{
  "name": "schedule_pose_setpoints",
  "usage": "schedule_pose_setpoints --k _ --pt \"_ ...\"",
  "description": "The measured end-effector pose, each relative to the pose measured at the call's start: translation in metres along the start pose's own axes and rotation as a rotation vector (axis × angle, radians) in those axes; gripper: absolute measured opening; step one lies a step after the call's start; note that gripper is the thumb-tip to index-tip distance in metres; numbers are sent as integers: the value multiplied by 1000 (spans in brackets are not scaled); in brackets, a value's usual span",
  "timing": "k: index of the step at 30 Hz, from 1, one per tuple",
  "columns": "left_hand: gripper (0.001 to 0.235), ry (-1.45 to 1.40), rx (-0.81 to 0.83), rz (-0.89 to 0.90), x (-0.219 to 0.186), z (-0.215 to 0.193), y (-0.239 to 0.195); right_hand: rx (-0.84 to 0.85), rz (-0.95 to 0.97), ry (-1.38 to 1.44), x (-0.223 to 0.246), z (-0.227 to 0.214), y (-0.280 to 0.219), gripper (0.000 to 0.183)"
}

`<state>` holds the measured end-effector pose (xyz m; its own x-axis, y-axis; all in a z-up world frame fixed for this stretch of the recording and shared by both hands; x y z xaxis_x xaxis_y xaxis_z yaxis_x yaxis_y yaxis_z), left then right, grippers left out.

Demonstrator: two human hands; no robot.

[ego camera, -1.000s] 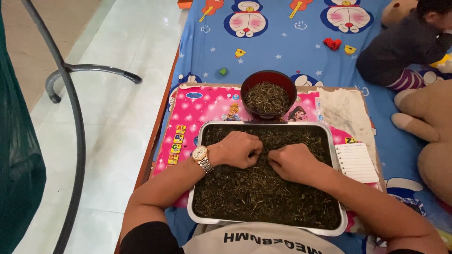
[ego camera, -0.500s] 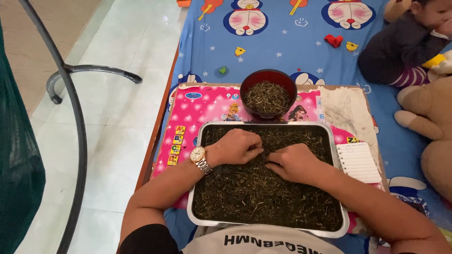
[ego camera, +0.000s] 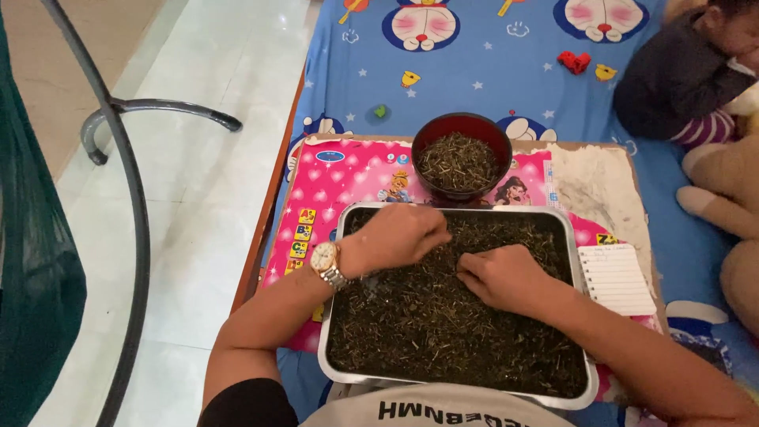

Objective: Sorting through dried tea leaves on a tray to remove stems or debris and placing them into a bowl.

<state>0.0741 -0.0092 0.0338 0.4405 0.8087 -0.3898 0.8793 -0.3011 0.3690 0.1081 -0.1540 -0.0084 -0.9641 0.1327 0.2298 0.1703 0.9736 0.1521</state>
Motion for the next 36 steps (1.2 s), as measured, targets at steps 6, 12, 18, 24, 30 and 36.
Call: schedule_pose_setpoints --k 6,12,18,24,30,36 --pt "17 89 -132 -30 29 -31 60 -28 9 -34 -2 0 0 14" --pt "27 68 -232 -109 49 -44 85 -178 -59 -33 -8 5 -9 15" --pt "11 61 -319 -54 45 -47 33 -199 -3 7 -8 -15 -7 10" --pt "14 105 -283 -76 36 -52 0 -173 341 198 -50 -77 29 14" --pt "12 119 -368 -90 52 -53 -3 -88 403 66 -102 -87 74 22" --pt "14 127 -368 -20 50 -57 -11 -292 197 -64 -69 -106 31 19"
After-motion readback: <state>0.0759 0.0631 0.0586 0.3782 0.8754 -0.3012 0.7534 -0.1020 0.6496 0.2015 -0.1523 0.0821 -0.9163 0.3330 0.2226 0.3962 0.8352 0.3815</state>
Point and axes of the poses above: each hand's wrist, its own y-axis towards the middle knuckle, its own z-axis out of the palm, x = y × z, the point moved 7 cm from there along y, towards the middle knuckle
